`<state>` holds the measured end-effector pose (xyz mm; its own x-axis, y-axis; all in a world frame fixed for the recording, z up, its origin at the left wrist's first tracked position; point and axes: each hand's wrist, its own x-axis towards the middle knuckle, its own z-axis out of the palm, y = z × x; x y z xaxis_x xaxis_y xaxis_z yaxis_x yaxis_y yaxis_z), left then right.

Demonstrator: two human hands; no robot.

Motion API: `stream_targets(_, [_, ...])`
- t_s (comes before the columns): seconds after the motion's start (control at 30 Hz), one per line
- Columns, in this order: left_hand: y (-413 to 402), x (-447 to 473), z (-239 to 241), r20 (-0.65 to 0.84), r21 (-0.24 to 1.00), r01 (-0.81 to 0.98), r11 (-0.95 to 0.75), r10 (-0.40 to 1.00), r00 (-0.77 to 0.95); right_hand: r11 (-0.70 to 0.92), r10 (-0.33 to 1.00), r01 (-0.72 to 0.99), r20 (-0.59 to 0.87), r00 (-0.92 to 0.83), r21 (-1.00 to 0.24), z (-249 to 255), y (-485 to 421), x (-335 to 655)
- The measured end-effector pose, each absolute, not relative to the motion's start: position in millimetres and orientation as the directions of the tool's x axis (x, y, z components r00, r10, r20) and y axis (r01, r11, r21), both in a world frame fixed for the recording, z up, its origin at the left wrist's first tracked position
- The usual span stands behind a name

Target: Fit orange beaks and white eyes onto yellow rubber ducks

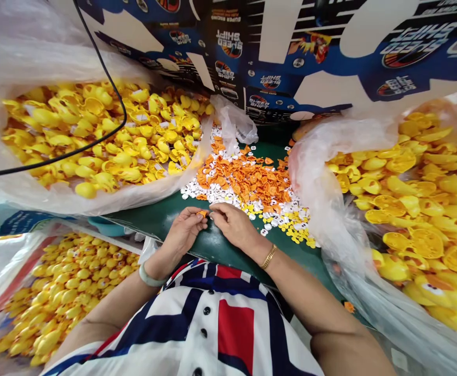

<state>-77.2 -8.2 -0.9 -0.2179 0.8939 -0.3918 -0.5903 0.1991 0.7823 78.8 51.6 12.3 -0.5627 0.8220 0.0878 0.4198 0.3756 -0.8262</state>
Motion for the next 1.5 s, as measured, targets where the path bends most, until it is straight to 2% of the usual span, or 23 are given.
stream_targets(0.1, [-2, -58, -3, -0.385, 0.733, -0.644, 0.219, 0.914, -0.127, 0.210, 0.893, 0.317, 0.049, -0.447, -0.925, 10, 39, 90])
stream_targets(0.17, [-1, -48, -6, -0.370, 0.742, -0.624, 0.246, 0.926, -0.076, 0.103, 0.923, 0.263, -0.006, -0.385, -0.959, 7, 35, 97])
stream_targets(0.3, [-2, -40, -4, -0.263, 0.886, -0.417, 0.200, 0.960, -0.099, -0.062, 0.938, 0.139, -0.105, -0.331, -0.988, 2, 32, 110])
stream_targets(0.4, [-4, -44, 2, -0.109, 0.984, -0.159, 0.083, 0.980, -0.167, -0.090, 0.948, 0.113, -0.120, -0.295, -0.990, 1, 28, 119])
stream_targets(0.5, [-6, -47, 8, 0.016, 0.997, 0.074, -0.006, 0.991, -0.133, -0.073, 0.963, 0.101, -0.096, -0.252, -0.992, 2, 24, 126])
stream_targets(0.63, [-8, -47, 14, 0.061, 0.981, 0.186, -0.051, 0.997, -0.047, 0.022, 0.957, 0.133, -0.017, -0.289, -0.991, 4, 21, 128])
stream_targets(0.73, [-10, -44, 13, -0.007, 0.995, 0.097, 0.013, 0.998, -0.058, 0.022, 0.947, 0.129, -0.021, -0.320, -0.991, 2, 19, 127])
stream_targets(0.93, [-8, -42, 7, -0.150, 0.983, -0.106, 0.147, 0.988, -0.025, -0.115, 0.948, 0.051, -0.125, -0.294, -0.992, 1, 17, 123])
stream_targets(1.03, [-4, -38, 5, -0.270, 0.913, -0.327, 0.242, 0.962, -0.043, -0.127, 0.962, 0.038, -0.132, -0.238, -0.991, 4, 14, 122])
stream_targets(1.13, [-3, -31, 3, -0.334, 0.815, -0.514, 0.267, 0.942, -0.041, -0.075, 0.965, 0.067, -0.089, -0.246, -0.995, 6, 13, 120])
stream_targets(1.33, [-5, -27, -1, -0.378, 0.774, -0.527, 0.352, 0.924, 0.061, -0.021, 0.969, 0.143, -0.056, -0.240, -0.990, 1, 16, 122])
stream_targets(1.5, [-1, -35, 2, -0.418, 0.733, -0.528, 0.429, 0.896, 0.147, -0.084, 0.965, 0.096, -0.105, -0.241, -0.992, -2, 18, 127])
